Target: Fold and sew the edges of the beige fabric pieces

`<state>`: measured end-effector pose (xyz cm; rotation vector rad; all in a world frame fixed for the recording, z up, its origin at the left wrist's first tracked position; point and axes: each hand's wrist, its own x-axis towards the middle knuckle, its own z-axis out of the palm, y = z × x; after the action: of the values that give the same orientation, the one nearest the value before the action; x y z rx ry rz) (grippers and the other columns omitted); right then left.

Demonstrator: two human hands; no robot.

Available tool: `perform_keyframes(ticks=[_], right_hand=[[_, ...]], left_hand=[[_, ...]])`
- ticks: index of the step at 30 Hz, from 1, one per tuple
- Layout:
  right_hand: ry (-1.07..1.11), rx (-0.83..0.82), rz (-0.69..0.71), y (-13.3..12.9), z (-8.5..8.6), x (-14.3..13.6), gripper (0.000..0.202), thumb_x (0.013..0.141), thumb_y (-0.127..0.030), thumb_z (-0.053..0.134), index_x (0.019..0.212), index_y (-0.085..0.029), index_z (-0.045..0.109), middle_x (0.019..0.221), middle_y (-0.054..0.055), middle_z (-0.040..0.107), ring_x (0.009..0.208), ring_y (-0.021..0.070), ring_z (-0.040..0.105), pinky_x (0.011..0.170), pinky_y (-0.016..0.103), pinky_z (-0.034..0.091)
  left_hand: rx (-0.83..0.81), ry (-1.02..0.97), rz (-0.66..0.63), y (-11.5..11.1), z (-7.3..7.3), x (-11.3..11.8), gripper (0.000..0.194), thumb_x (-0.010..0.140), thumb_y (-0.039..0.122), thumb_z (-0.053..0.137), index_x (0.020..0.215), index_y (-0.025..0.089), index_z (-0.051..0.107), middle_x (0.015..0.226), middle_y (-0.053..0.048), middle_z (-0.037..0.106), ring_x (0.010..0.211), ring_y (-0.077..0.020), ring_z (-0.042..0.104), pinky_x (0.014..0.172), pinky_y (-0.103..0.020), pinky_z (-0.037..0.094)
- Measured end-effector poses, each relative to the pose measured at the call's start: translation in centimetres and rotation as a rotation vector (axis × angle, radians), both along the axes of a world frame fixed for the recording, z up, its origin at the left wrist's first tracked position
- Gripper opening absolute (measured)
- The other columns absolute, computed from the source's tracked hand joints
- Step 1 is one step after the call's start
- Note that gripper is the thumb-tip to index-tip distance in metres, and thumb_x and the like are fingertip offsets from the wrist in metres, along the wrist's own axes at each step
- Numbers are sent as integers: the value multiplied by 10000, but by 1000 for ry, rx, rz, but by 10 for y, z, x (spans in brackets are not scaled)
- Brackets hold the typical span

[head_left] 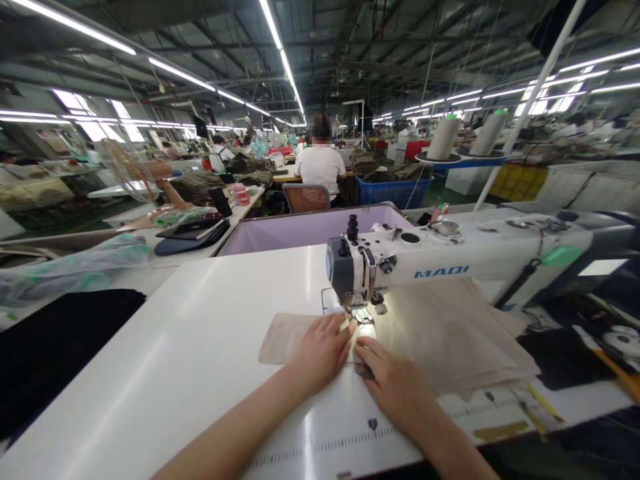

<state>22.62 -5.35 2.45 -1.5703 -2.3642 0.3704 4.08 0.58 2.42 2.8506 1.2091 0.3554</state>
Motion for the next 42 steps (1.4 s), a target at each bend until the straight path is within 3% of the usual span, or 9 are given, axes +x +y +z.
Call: perform_keyframes(ticks=[5, 12, 21, 29, 35, 42], right_hand=[[33, 18, 26, -7, -3, 3, 389, 895, -69, 530, 1237, -203, 658, 1353, 71, 640, 1106, 259, 680, 906, 352, 579], [23, 61, 65, -20, -21, 8, 532, 864, -56, 474, 1388, -76, 565, 1405, 155, 598, 1194, 292, 638, 992, 402, 549], [-3, -31, 31, 5, 1, 3, 481, 871, -61, 514, 1324, -195, 605, 1399, 63, 607, 1066, 256, 694, 872, 336, 577], [39, -5, 8, 24, 5, -1, 359, 921, -91, 523, 1218, -237, 664, 1309, 33, 660, 1016, 227, 705, 860, 288, 539], [36, -9, -8, 16, 2, -1, 345, 894, -79, 568, 1182, -233, 680, 1353, 33, 636, 1032, 244, 704, 861, 321, 560], [38, 29, -13, 2, -6, -3, 395, 911, -82, 533, 1279, -188, 629, 1423, 73, 588, 1093, 260, 684, 871, 358, 584]], left_hand=[[23, 16, -38, -16, 0, 1, 346, 986, 212, 522, 1325, 152, 553, 1366, -138, 590, 1282, -303, 541, 1066, -462, 494], [-2, 26, -180, -49, 3, -8, 400, 976, 154, 505, 1373, 110, 500, 1342, -151, 615, 1249, -311, 570, 1027, -456, 536], [-50, -19, -151, -18, 10, -11, 287, 1002, 189, 457, 1248, 133, 595, 1265, -138, 643, 1200, -290, 591, 989, -458, 551], [-43, -48, -146, 15, 15, -10, 252, 987, 191, 454, 1178, 183, 617, 1227, -113, 648, 1201, -261, 591, 1008, -425, 535], [6, -22, -101, 22, 8, -12, 288, 982, 204, 483, 1243, 183, 603, 1281, -108, 644, 1187, -273, 595, 1006, -446, 520], [29, -81, -45, 19, -1, -16, 345, 978, 208, 502, 1313, 178, 578, 1379, -102, 607, 1283, -266, 537, 1094, -466, 442]])
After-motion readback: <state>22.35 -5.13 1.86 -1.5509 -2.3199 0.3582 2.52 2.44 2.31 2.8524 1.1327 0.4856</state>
